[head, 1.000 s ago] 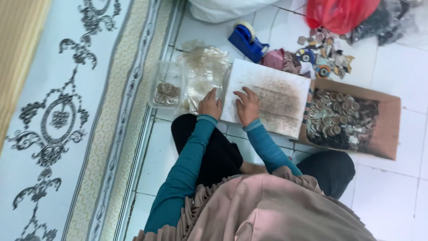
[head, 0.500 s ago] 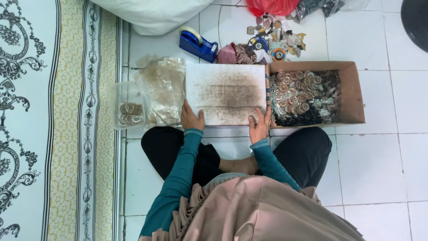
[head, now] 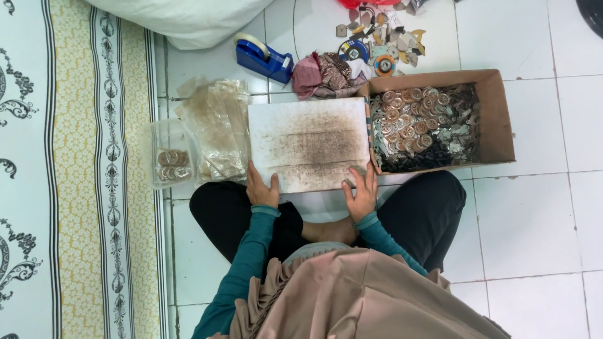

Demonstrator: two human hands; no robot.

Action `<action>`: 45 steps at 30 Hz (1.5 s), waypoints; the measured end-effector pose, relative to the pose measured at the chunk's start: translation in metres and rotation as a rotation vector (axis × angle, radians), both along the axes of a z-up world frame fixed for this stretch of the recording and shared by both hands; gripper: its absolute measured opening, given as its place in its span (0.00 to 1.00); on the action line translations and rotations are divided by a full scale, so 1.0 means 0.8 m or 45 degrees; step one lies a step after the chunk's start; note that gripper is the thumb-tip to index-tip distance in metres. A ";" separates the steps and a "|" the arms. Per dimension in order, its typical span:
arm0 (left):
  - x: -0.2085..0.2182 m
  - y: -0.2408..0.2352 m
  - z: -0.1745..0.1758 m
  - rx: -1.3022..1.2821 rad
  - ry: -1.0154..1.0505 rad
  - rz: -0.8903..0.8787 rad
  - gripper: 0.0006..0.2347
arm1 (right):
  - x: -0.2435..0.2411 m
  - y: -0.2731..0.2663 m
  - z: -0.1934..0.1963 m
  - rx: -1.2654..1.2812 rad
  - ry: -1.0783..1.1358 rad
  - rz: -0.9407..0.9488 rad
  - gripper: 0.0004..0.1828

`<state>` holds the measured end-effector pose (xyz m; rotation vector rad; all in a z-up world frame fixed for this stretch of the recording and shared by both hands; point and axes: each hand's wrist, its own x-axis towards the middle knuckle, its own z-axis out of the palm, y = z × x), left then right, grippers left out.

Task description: The person organizes and bags small metal pieces by hand while sitting on the floor.

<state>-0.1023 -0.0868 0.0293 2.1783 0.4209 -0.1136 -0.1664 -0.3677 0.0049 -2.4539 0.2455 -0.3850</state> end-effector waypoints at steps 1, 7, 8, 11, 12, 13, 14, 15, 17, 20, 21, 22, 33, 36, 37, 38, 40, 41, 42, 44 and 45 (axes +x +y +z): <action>0.000 -0.007 -0.001 0.000 -0.002 -0.004 0.35 | 0.002 -0.001 0.005 0.000 -0.002 -0.004 0.25; 0.044 -0.057 0.000 0.406 -0.310 -0.217 0.30 | 0.105 -0.005 0.045 -0.231 -0.079 0.072 0.15; 0.059 -0.068 -0.005 0.488 -0.383 -0.312 0.29 | 0.141 -0.010 0.038 -0.299 -0.139 0.075 0.14; 0.098 -0.093 -0.019 0.583 -0.485 -0.472 0.27 | 0.248 -0.022 0.006 -0.387 -0.239 0.078 0.11; 0.112 -0.099 -0.024 0.589 -0.511 -0.546 0.27 | 0.284 -0.024 -0.006 -0.410 -0.270 0.070 0.10; 0.115 -0.100 -0.031 0.594 -0.516 -0.539 0.27 | 0.305 -0.018 -0.004 -0.408 -0.278 0.074 0.10; 0.120 -0.100 -0.037 0.634 -0.541 -0.563 0.27 | 0.329 -0.011 -0.001 -0.456 -0.183 0.138 0.10; 0.125 -0.099 -0.043 0.675 -0.566 -0.588 0.27 | 0.352 -0.004 0.002 -0.505 -0.087 0.200 0.10; 0.122 -0.102 -0.030 0.713 -0.613 -0.607 0.26 | 0.399 0.006 -0.029 -0.583 0.038 0.256 0.12; 0.116 -0.105 -0.023 0.780 -0.711 -0.631 0.24 | 0.435 0.029 -0.021 -0.652 0.284 0.332 0.18; 0.116 -0.106 -0.023 0.811 -0.769 -0.633 0.23 | 0.443 0.037 -0.008 -0.641 0.399 0.350 0.21; 0.118 -0.106 -0.027 0.818 -0.778 -0.632 0.23 | 0.456 0.039 -0.025 -0.638 0.388 0.349 0.21; 0.120 -0.106 -0.043 0.802 -0.760 -0.680 0.22 | 0.494 0.028 -0.086 -0.684 0.072 0.291 0.12; 0.120 -0.106 -0.045 0.827 -0.756 -0.681 0.22 | 0.441 0.035 -0.021 -0.324 -0.246 0.281 0.12; 0.125 -0.106 -0.044 0.818 -0.761 -0.681 0.22 | 0.423 0.037 -0.017 -0.333 -0.246 0.278 0.12; 0.126 -0.107 -0.043 0.817 -0.827 -0.638 0.21 | 0.403 0.039 -0.013 -0.206 -0.280 0.307 0.10; 0.127 -0.108 -0.047 0.807 -0.897 -0.582 0.20 | 0.352 0.045 -0.001 -0.090 -0.316 0.343 0.07; 0.129 -0.109 -0.052 0.783 -0.927 -0.567 0.19 | 0.321 0.048 0.007 -0.021 -0.323 0.349 0.06; 0.126 -0.107 -0.058 0.763 -0.950 -0.552 0.18 | 0.288 0.053 0.013 0.053 -0.324 0.358 0.06; 0.137 -0.112 -0.132 0.767 -0.967 -0.519 0.18 | 0.225 0.059 0.031 0.089 -0.307 0.408 0.06; 0.143 -0.114 -0.170 0.777 -0.987 -0.497 0.18 | 0.194 0.062 0.040 0.133 -0.291 0.447 0.07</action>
